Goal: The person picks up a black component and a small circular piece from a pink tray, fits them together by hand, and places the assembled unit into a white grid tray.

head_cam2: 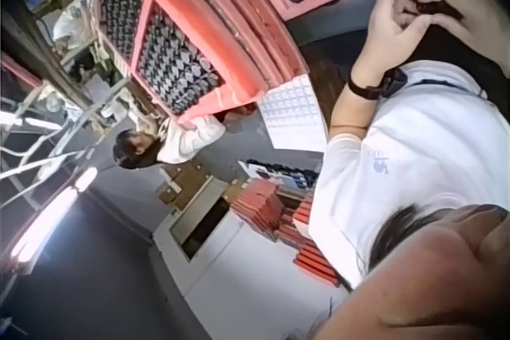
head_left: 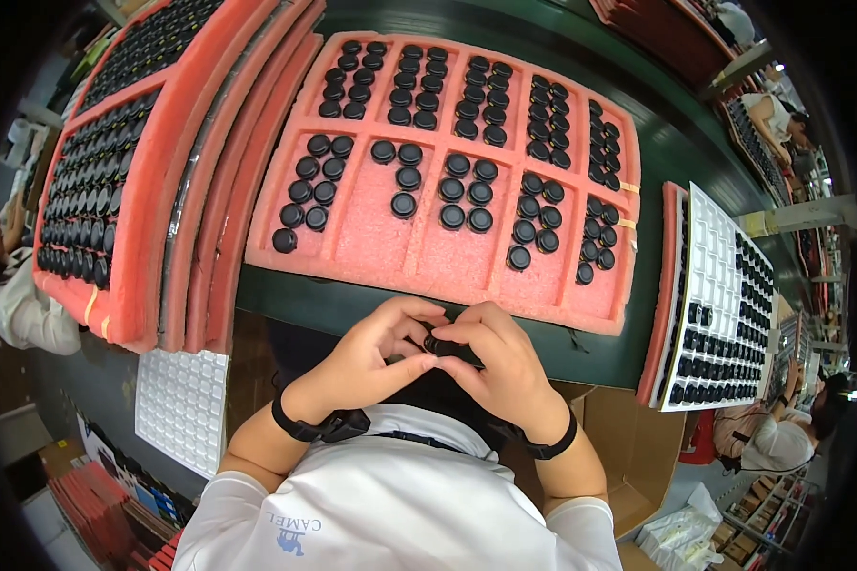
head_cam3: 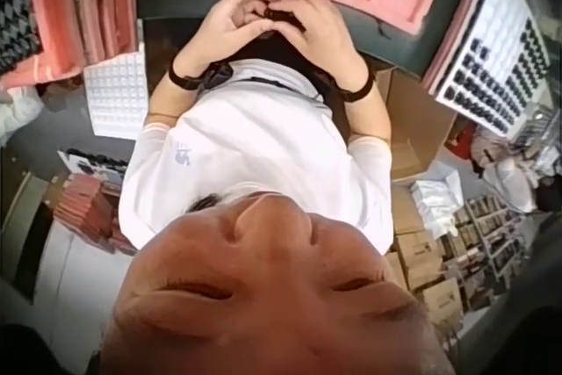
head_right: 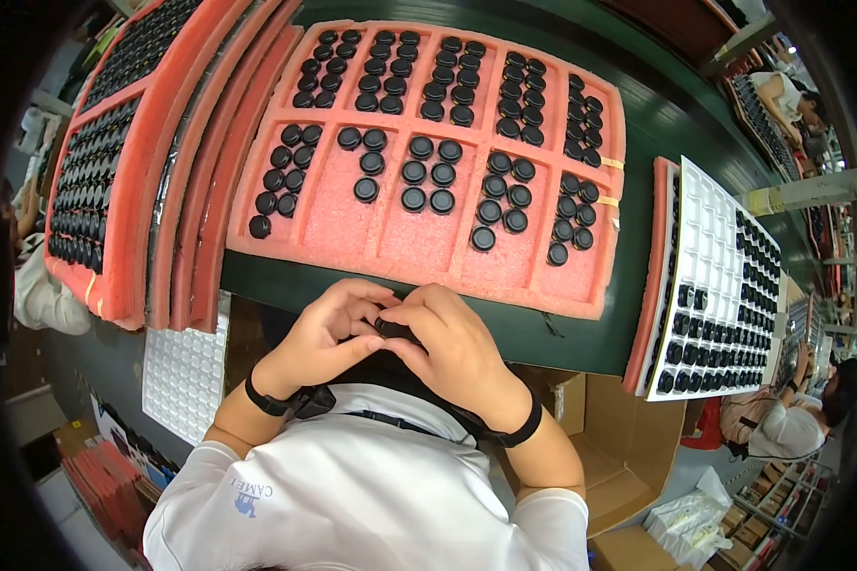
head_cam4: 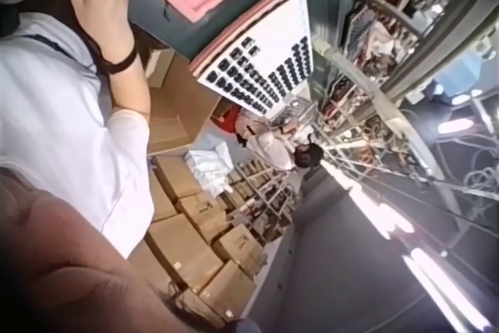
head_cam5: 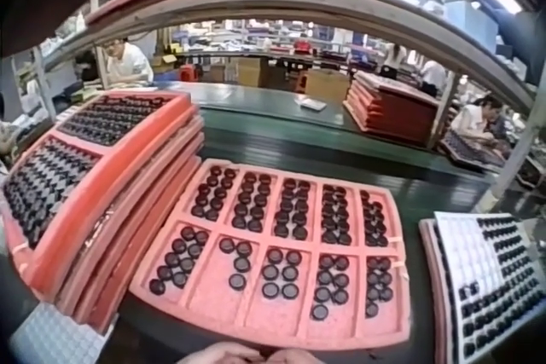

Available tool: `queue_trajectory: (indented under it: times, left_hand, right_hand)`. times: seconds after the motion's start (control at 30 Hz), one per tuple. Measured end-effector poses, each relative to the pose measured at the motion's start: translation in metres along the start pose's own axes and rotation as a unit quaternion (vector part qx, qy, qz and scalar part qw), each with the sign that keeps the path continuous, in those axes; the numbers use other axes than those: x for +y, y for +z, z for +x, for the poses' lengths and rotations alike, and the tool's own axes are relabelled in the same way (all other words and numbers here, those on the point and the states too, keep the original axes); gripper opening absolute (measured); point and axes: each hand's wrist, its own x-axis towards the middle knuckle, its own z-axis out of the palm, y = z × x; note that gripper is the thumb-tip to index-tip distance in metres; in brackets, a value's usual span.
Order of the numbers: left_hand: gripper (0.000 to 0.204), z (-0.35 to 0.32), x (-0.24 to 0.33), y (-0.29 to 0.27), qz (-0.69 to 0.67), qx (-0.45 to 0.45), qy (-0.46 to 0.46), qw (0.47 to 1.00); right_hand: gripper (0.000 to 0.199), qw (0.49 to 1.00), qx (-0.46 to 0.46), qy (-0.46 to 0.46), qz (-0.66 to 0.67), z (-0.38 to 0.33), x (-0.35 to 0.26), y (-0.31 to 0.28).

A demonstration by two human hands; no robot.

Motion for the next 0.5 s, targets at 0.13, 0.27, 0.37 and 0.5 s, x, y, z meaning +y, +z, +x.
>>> queue_trajectory:
  times: [0.13,0.27,0.37,0.5]
  left_hand:
    - [0.032,0.009,-0.003,-0.007,-0.065,-0.004,-0.054,0.996]
    - [0.025,0.027,0.002,-0.007,-0.071,0.004,-0.121,0.99]
    - [0.025,0.044,0.003,-0.008,-0.044,-0.019,-0.07,0.996]
    - [0.021,0.063,0.018,0.009,-0.024,0.012,-0.043,0.999]
  right_hand:
    - [0.03,0.997,0.018,0.053,0.051,-0.005,0.003,0.004]
    - [0.028,0.991,0.044,0.074,0.1,-0.004,0.01,-0.006]
    - [0.028,0.98,0.091,0.128,0.119,-0.009,0.024,-0.015]
    - [0.027,0.98,0.116,0.131,0.098,-0.008,0.025,-0.018]
